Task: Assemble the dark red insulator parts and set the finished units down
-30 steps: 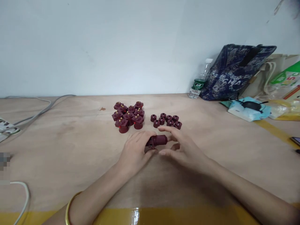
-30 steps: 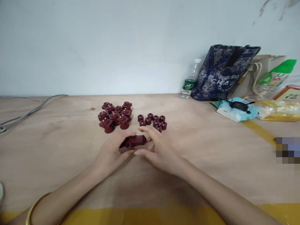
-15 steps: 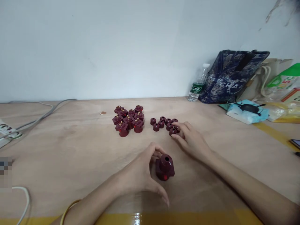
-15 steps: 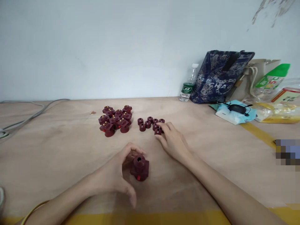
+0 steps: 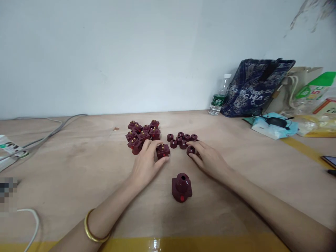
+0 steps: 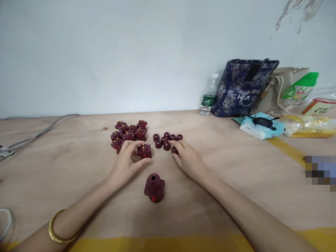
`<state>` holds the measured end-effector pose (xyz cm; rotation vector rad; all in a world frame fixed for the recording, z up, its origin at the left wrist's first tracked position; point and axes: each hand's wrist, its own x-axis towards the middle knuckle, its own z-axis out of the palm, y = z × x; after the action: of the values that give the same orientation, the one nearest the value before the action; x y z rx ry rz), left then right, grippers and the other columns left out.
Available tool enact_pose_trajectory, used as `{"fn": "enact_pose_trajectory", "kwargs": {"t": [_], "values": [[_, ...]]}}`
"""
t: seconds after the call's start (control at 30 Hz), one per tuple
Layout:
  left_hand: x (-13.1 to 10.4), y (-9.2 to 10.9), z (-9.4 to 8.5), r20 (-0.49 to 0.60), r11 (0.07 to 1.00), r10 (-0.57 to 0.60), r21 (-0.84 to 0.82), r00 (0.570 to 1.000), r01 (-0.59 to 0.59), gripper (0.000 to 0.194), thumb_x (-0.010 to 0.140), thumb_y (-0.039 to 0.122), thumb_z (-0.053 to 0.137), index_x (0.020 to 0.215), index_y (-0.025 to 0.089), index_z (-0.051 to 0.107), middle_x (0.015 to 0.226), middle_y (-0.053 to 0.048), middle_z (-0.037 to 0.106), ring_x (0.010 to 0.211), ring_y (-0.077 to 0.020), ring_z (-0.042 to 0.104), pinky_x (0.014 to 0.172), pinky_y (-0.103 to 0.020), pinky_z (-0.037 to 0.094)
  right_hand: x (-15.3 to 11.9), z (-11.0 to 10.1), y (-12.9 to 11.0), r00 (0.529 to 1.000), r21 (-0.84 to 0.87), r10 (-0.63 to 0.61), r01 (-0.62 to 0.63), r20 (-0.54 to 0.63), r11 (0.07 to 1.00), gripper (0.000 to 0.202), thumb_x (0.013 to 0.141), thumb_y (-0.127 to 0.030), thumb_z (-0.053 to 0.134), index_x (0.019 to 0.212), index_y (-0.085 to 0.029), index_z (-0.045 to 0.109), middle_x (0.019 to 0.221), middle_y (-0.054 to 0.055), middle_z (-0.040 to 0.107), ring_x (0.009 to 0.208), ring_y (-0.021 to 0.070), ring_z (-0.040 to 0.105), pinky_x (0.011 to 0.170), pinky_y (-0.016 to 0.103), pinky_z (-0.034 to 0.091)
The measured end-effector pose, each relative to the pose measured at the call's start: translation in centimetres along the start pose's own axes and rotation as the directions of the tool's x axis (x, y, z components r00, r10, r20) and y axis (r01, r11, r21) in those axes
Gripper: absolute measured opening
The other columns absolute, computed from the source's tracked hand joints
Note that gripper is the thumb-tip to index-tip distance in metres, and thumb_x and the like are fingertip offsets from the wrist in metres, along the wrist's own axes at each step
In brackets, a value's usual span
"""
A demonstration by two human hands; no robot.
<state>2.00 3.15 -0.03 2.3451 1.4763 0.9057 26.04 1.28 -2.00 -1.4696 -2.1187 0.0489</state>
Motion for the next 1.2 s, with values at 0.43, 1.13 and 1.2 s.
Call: {"fn": "enact_pose_trajectory", "kwargs": {"t": [0.43, 1.13, 1.2], "values": [[-0.4, 0.2, -0.1, 0.119, 0.898, -0.057, -0.428, 0.991, 0.103, 0.044, 0.062, 0.039, 0.079, 0.094, 0.019, 0.057, 0.091, -0.002, 0.060, 0.083, -0.0192, 0.058, 0.076, -0.033, 0.047, -0.1, -1.2, -3.6, 0.996, 0.521, 0.024, 0.026, -0.088, 0.853, 0.030, 0.085, -0.016, 0.056, 0.114, -0.024, 0.061, 0.107, 0.006, 0.064, 0.087, 0.0177, 0.061, 0.075, 0.033, 0.052], [-0.7, 1.4, -0.4, -0.052, 0.931, 0.362, -0.031, 0.931, -0.364, 0.038, 0.075, 0.037, 0.071, 0.107, 0.021, 0.058, 0.090, -0.004, 0.056, 0.088, -0.0204, 0.051, 0.078, -0.033, 0.043, 0.1, -2.1, -4.7, 0.977, 0.467, -0.176, 0.211, -0.119, 0.859, 0.027, 0.088, -0.015, 0.054, 0.111, -0.026, 0.064, 0.110, 0.006, 0.064, 0.103, 0.0189, 0.060, 0.089, 0.034, 0.049], [-0.8, 1.5, -0.4, -0.043, 0.934, 0.350, -0.058, 0.936, -0.352, 0.038, 0.075, 0.036, 0.071, 0.107, 0.021, 0.058, 0.091, -0.004, 0.056, 0.088, -0.0203, 0.051, 0.078, -0.033, 0.044, 0.1, -2.1, -4.7, 0.975, 0.455, -0.180, 0.219, -0.127, 0.863, 0.027, 0.088, -0.016, 0.054, 0.112, -0.026, 0.064, 0.110, 0.005, 0.064, 0.103, 0.0187, 0.060, 0.090, 0.034, 0.048]]}}
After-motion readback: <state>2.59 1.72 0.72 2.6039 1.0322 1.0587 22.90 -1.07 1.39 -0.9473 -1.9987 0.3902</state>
